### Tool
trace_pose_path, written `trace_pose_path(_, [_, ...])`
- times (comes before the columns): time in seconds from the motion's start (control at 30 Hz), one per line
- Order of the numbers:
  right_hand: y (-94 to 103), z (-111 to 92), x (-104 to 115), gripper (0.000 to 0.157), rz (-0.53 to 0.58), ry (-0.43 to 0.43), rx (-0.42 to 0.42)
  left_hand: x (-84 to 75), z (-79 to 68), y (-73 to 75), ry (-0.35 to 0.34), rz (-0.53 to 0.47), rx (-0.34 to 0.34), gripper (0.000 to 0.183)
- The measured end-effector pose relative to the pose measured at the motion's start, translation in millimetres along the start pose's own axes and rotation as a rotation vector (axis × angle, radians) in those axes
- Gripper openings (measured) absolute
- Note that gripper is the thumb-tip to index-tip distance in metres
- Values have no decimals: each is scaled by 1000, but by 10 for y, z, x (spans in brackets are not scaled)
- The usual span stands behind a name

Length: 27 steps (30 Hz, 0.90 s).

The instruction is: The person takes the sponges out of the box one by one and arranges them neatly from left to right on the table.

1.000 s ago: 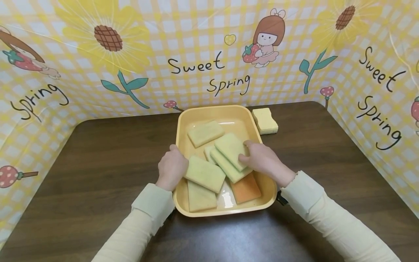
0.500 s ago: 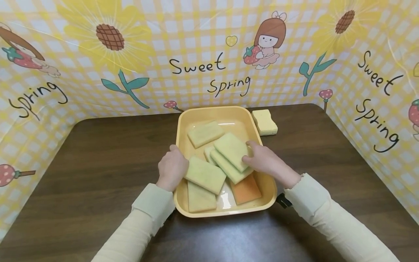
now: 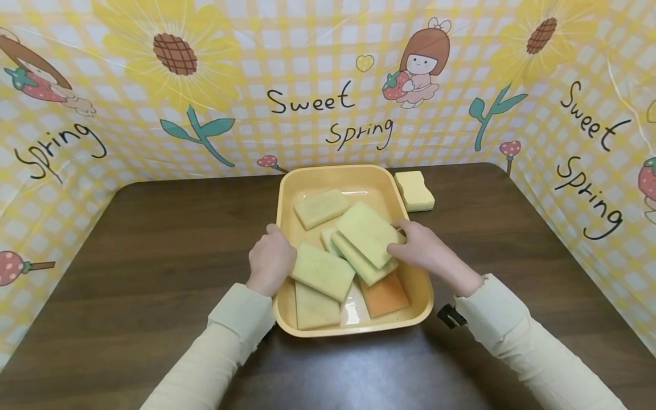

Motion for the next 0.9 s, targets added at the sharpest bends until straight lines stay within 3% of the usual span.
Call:
trace_pose_path(0.33, [53, -63, 4, 49, 150, 19, 7, 10, 2, 0, -4, -1, 13, 17])
trace_pose_path(0.9, [330, -61, -132, 41, 289, 0, -130, 1, -10, 7, 0, -6, 12, 18])
Point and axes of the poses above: each hand's wrist, its own z-axis towards the middle knuckle, its own y-axis out of the back of the hand, x = y × z, the point moved 10 cm from there along z, towards the middle knuckle, and after that the axes turned 5 degrees about z, right-handed, at the moved point
